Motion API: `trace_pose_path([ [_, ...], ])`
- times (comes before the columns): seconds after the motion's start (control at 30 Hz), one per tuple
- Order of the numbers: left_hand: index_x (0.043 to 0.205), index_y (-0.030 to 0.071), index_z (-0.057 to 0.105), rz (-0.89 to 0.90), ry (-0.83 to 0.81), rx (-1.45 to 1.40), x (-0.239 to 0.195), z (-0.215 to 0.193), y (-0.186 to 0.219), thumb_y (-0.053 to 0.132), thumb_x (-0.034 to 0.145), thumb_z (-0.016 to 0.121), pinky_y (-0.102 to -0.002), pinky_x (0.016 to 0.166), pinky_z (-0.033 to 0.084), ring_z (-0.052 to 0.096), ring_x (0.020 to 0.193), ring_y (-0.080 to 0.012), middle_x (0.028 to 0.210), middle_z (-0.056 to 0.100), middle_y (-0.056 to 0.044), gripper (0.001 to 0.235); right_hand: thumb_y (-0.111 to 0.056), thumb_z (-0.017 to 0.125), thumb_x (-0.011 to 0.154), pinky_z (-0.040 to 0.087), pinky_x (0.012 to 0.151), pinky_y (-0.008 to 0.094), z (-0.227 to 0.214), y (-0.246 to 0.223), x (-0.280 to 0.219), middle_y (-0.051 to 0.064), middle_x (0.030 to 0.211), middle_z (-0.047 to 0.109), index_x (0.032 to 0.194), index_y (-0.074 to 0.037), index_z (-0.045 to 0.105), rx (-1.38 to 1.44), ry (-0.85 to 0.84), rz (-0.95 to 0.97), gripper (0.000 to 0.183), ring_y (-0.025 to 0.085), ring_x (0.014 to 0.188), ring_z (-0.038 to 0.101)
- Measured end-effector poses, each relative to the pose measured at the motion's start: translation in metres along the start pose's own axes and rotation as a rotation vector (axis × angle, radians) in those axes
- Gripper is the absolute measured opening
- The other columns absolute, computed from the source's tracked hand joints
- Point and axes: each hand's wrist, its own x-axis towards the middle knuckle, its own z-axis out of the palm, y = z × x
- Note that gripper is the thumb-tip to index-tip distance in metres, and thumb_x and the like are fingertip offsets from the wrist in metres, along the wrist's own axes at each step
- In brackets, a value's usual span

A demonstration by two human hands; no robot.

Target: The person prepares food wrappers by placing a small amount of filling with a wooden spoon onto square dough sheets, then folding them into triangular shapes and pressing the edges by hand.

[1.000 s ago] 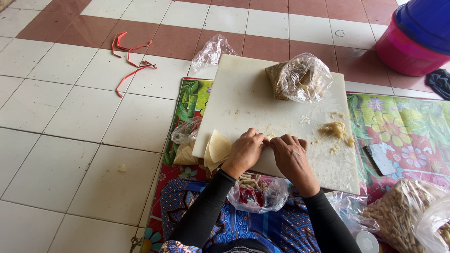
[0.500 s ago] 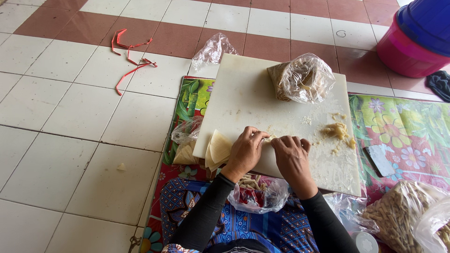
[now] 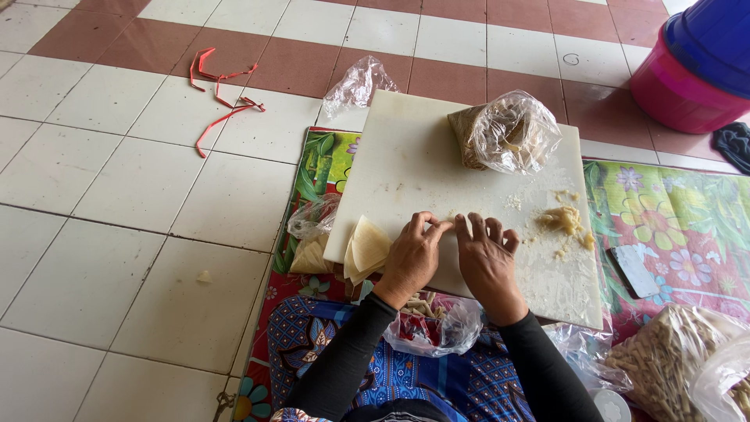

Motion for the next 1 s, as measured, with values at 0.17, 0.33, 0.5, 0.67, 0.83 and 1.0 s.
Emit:
trace_pose_path([
  [0.17,0.127,0.006,0.066,-0.025,-0.033,0.031,0.0,0.006,-0.003,0.001,0.096,0.057,-0.037,0.085,0.061,0.067,0.107,-0.0288,0.126,0.055,-0.013,0.032,-0.009,0.057,0.085,0.031,0.094,0.048,0.01,0.012,0.019,0.009,0.142,0.051,0.141,-0.011,0.056,0.024,-0.064,0.004,0.056,0.027,0.122,0.044],
  [0.33,0.128,0.004,0.065,-0.036,-0.015,0.044,0.001,0.003,-0.001,0.001,0.097,0.057,-0.038,0.086,0.061,0.066,0.107,-0.0292,0.127,0.055,-0.014,0.032,0.008,0.045,0.083,0.034,0.101,0.046,0.005,0.036,0.026,0.012,0.147,0.052,0.148,-0.018,0.056,0.345,-0.076,0.019,0.071,0.031,0.126,0.047],
  [0.5,0.13,0.003,0.063,-0.031,-0.015,0.031,0.002,-0.001,0.002,0.002,0.098,0.057,-0.038,0.086,0.061,0.066,0.106,-0.0287,0.126,0.053,-0.014,0.032,-0.001,0.057,0.09,0.038,0.1,0.043,-0.01,0.039,0.01,0.007,0.133,0.065,0.127,-0.022,0.071,0.51,0.033,0.023,0.045,0.03,0.122,0.055],
  [0.67,0.128,0.002,0.063,-0.041,-0.007,0.042,-0.001,0.002,0.0,0.001,0.094,0.059,-0.038,0.085,0.061,0.066,0.108,-0.0292,0.125,0.053,-0.014,0.034,-0.008,0.065,0.091,0.044,0.1,0.043,0.004,0.037,0.016,0.007,0.118,0.071,0.123,-0.016,0.074,0.536,0.098,-0.048,0.034,0.032,0.115,0.058],
  [0.83,0.131,0.002,0.059,-0.023,0.019,0.057,0.0,0.006,-0.004,0.001,0.094,0.06,-0.038,0.086,0.061,0.066,0.108,-0.029,0.125,0.053,-0.014,0.038,-0.014,0.068,0.093,0.045,0.094,0.043,0.016,0.038,0.032,0.006,0.109,0.073,0.113,-0.015,0.076,0.512,0.119,-0.008,0.022,0.032,0.109,0.06],
  [1.0,0.138,0.003,0.053,-0.029,0.074,-0.006,0.002,-0.001,0.002,0.014,0.101,0.066,-0.038,0.087,0.06,0.067,0.105,-0.0312,0.128,0.053,-0.017,0.041,-0.019,0.065,0.1,0.044,0.088,0.04,0.004,0.034,0.026,0.004,0.103,0.074,0.112,-0.016,0.077,0.595,0.13,0.051,0.017,0.027,0.101,0.061],
])
